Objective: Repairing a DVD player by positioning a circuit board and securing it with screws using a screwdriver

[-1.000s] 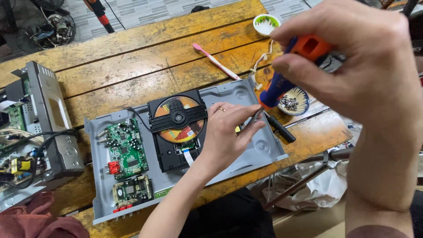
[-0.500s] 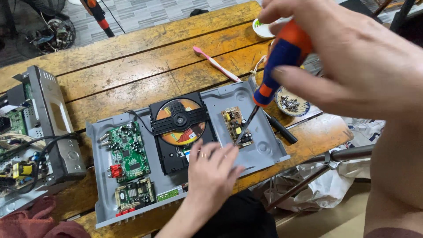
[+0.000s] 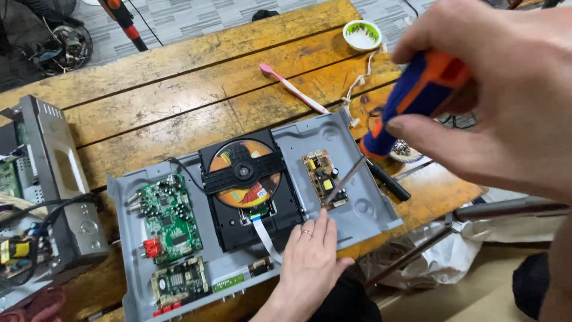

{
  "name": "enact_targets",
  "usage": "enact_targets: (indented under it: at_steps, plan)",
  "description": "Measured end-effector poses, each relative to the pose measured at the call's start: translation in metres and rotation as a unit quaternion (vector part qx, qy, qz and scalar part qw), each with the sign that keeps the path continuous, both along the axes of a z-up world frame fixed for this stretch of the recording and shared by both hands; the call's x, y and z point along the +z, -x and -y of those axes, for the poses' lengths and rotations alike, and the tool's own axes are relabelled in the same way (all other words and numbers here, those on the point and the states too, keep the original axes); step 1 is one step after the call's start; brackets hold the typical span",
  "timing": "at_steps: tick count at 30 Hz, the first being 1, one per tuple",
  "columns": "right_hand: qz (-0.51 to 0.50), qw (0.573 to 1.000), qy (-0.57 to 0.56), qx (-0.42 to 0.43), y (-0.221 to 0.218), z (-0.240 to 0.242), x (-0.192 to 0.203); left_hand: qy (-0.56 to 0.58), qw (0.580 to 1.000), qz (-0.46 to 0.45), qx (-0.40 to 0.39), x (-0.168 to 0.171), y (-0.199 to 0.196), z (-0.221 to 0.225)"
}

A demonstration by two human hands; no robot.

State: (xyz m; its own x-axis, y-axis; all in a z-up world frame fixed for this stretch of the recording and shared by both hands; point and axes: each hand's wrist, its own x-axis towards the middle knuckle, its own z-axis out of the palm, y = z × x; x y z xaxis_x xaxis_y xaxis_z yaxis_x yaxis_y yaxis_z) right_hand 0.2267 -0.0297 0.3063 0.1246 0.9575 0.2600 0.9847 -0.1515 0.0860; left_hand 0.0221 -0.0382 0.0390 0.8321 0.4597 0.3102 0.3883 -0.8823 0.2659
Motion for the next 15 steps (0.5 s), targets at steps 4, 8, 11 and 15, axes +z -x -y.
enact_targets:
  at_steps: [4, 8, 11, 15]
  plan:
    - [-0.184, 0.983, -0.013, 0.002, -0.017, 0.007, -0.021, -0.023, 0.998, -0.042, 0.038, -0.015, -0.009, 0.006]
    - [-0.208, 0.976, -0.043, -0.043, -0.01, 0.013, -0.016, -0.056, 0.995, -0.046, 0.066, -0.019, -0.017, 0.009]
    - [0.085, 0.996, 0.014, 0.038, -0.019, 0.01, 0.017, -0.086, 0.993, -0.051, 0.069, -0.023, -0.017, 0.011]
    - [-0.147, 0.977, 0.078, 0.136, -0.016, -0.005, 0.041, -0.057, 0.994, -0.078, 0.051, -0.029, -0.019, 0.009]
